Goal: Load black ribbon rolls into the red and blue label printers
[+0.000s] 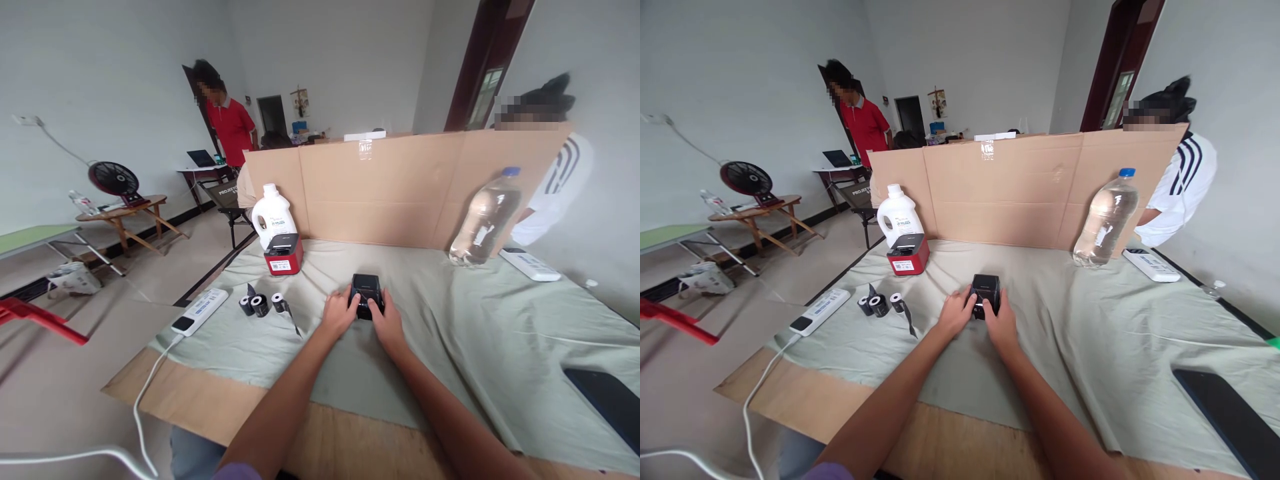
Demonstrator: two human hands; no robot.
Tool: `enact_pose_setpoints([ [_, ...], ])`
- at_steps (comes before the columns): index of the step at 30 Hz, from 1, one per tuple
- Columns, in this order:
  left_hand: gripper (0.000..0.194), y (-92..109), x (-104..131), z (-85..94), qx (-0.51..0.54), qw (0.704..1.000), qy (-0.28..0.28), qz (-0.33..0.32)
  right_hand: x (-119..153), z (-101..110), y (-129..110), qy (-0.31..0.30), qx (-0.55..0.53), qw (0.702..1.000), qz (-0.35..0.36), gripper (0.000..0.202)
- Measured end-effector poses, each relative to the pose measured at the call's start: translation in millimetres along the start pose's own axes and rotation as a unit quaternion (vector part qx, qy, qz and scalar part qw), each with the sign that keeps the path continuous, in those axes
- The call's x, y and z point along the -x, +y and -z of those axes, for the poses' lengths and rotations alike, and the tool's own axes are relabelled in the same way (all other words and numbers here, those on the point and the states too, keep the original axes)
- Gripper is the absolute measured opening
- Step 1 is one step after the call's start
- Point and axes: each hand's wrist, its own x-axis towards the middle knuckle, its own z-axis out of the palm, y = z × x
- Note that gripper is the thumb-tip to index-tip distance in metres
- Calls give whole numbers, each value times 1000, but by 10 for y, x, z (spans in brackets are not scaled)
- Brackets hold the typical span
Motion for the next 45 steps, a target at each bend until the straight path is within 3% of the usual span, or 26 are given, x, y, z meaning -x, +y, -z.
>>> enact_pose_setpoints([
  [14,59,-20,-6,-18,25,1000,1,13,33,48,-63,-32,76,996,31,78],
  [22,56,-52,-5,-17,93,995,23,30,47,66,-54,-42,48,997,37,73],
  [28,56,-162,-48,-15,175,984,8,42,42,71,-8,-40,28,999,20,73],
  [45,60,-207,-59,-6,233,971,1,52,-5,76,-12,-41,49,998,13,79],
])
